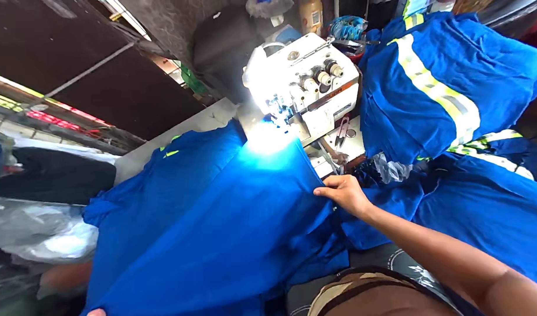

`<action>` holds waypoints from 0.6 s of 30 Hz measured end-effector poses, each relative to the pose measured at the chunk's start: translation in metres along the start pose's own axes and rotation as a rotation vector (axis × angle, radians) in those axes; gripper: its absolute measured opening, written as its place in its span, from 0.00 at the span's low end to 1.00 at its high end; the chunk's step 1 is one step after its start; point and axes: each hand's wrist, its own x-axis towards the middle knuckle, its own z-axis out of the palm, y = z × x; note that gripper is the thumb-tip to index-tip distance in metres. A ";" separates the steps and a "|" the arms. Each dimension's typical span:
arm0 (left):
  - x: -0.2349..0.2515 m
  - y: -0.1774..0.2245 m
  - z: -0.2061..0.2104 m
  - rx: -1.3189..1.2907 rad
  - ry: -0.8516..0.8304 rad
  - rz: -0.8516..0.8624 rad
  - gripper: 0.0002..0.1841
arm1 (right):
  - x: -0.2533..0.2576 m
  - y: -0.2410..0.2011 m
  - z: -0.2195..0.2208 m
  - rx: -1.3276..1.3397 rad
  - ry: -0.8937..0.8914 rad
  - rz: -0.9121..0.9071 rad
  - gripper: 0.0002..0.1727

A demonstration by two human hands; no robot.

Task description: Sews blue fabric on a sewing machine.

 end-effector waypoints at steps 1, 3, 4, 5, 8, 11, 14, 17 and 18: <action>0.009 0.001 -0.001 0.025 -0.020 -0.004 0.11 | 0.009 -0.005 0.001 -0.022 0.001 0.012 0.15; 0.028 0.006 -0.001 0.055 -0.019 -0.010 0.12 | 0.027 -0.016 0.002 -0.058 -0.008 0.026 0.18; 0.039 0.009 -0.002 0.067 -0.019 -0.014 0.12 | 0.036 -0.020 0.002 -0.070 -0.007 0.024 0.19; 0.051 0.011 -0.004 0.078 -0.025 -0.012 0.13 | 0.045 -0.024 0.003 -0.074 0.002 0.018 0.18; 0.091 0.014 -0.001 0.137 -0.031 0.027 0.13 | 0.072 -0.035 0.005 -0.069 0.044 -0.020 0.18; 0.125 -0.002 0.018 0.487 0.061 -0.008 0.23 | 0.089 -0.043 0.008 -0.046 0.121 -0.093 0.25; 0.130 -0.052 0.025 1.008 0.202 -0.153 0.35 | 0.087 -0.043 0.010 0.014 0.115 -0.101 0.27; 0.065 -0.080 0.038 1.085 0.408 -0.235 0.45 | 0.059 -0.028 0.004 0.028 -0.052 -0.046 0.18; 0.038 -0.088 0.042 1.001 0.445 -0.231 0.48 | 0.045 -0.021 0.000 0.013 -0.122 -0.024 0.17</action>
